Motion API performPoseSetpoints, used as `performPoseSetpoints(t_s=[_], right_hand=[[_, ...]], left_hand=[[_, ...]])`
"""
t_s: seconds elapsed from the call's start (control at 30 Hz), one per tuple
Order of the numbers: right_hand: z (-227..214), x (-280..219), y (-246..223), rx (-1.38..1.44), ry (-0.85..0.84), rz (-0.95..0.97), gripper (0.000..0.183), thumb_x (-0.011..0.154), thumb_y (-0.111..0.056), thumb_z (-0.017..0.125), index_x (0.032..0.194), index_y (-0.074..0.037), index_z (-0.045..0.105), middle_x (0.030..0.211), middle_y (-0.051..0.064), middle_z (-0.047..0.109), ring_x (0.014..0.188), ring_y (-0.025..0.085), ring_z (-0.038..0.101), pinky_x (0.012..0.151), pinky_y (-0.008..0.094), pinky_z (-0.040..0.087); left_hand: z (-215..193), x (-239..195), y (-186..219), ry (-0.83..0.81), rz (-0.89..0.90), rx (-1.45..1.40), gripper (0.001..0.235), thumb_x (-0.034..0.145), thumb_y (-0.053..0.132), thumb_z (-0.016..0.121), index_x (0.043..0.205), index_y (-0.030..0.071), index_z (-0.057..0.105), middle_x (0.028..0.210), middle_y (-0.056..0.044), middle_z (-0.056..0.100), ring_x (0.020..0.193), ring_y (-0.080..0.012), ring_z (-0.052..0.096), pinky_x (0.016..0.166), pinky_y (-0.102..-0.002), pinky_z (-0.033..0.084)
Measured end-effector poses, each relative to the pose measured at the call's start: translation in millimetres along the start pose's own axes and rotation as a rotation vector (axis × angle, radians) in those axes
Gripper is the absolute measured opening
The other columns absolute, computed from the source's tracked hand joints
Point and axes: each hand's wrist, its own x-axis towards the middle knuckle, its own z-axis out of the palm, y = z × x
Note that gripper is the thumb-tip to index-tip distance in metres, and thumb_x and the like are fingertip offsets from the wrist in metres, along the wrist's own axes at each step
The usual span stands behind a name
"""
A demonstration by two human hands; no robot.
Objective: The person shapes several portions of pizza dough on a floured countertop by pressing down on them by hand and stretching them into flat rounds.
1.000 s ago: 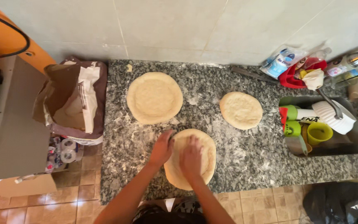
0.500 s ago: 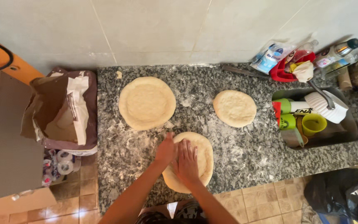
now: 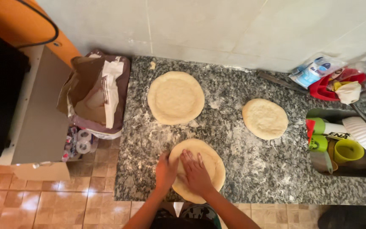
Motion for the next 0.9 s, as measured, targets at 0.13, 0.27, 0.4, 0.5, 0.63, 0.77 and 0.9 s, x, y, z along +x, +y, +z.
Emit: performPoseSetpoints(t_s=[0.13, 0.27, 0.4, 0.5, 0.63, 0.77, 0.9], right_hand=[[-2, 2, -2, 0.101, 0.071, 0.033, 0.067, 0.11, -0.044, 0.033, 0.162, -0.002, 0.027, 0.17, 0.016, 0.027, 0.158, 0.033, 0.019, 0.127, 0.057, 0.007], [-24, 14, -15, 0.178, -0.135, 0.201, 0.068, 0.099, -0.007, 0.047, 0.162, -0.004, 0.023, 0.165, 0.015, 0.036, 0.157, 0.029, 0.022, 0.124, 0.063, 0.004], [-60, 17, -55, 0.25, -0.291, 0.162, 0.066, 0.112, -0.042, 0.03, 0.163, -0.003, 0.017, 0.165, 0.025, 0.025, 0.155, 0.039, 0.019, 0.124, 0.061, -0.001], [-9, -1, -39, 0.091, -0.027, 0.02, 0.067, 0.11, -0.042, 0.032, 0.163, -0.001, 0.026, 0.169, 0.016, 0.03, 0.157, 0.034, 0.021, 0.123, 0.062, 0.005], [-6, 3, -32, 0.104, 0.077, 0.005, 0.06, 0.106, -0.027, 0.047, 0.159, -0.001, 0.035, 0.165, 0.017, 0.037, 0.154, 0.034, 0.03, 0.124, 0.059, 0.014], [3, 6, -42, 0.043, 0.127, 0.02, 0.06, 0.111, -0.038, 0.033, 0.162, -0.005, 0.032, 0.167, 0.013, 0.036, 0.156, 0.032, 0.028, 0.125, 0.06, 0.01], [-4, 12, -37, 0.047, 0.101, 0.033, 0.056, 0.108, -0.032, 0.039, 0.157, -0.006, 0.043, 0.165, 0.011, 0.039, 0.154, 0.031, 0.03, 0.123, 0.061, 0.012]], left_hand=[[18, 28, -3, 0.008, 0.193, 0.154, 0.056, 0.097, 0.045, 0.063, 0.132, 0.004, 0.051, 0.125, -0.018, 0.061, 0.11, -0.0383, 0.065, 0.086, -0.051, 0.053], [9, 24, 14, -0.073, 0.124, 0.315, 0.044, 0.105, 0.045, 0.051, 0.126, 0.007, 0.049, 0.119, -0.019, 0.061, 0.09, -0.0431, 0.071, 0.072, -0.058, 0.058], [-4, 13, 11, -0.124, -0.008, 0.299, 0.035, 0.111, 0.038, 0.045, 0.124, 0.007, 0.052, 0.108, -0.014, 0.066, 0.079, -0.0245, 0.074, 0.059, -0.033, 0.07], [2, 17, -45, 0.002, 0.227, 0.428, 0.056, 0.102, 0.051, 0.047, 0.136, 0.006, 0.051, 0.123, -0.023, 0.058, 0.094, -0.0514, 0.068, 0.08, -0.065, 0.053], [-3, 25, -44, 0.041, 0.304, 0.258, 0.03, 0.105, 0.036, 0.05, 0.113, 0.008, 0.056, 0.109, -0.02, 0.059, 0.079, -0.049, 0.064, 0.066, -0.06, 0.05], [-5, 22, -31, 0.096, 0.384, 0.285, 0.021, 0.105, 0.027, 0.05, 0.104, 0.007, 0.056, 0.107, -0.019, 0.054, 0.084, -0.0489, 0.062, 0.069, -0.062, 0.049], [-13, 36, -23, 0.156, 0.656, 0.227, 0.026, 0.102, 0.012, 0.048, 0.12, 0.001, 0.063, 0.111, -0.021, 0.063, 0.102, -0.0403, 0.058, 0.094, -0.052, 0.046]])
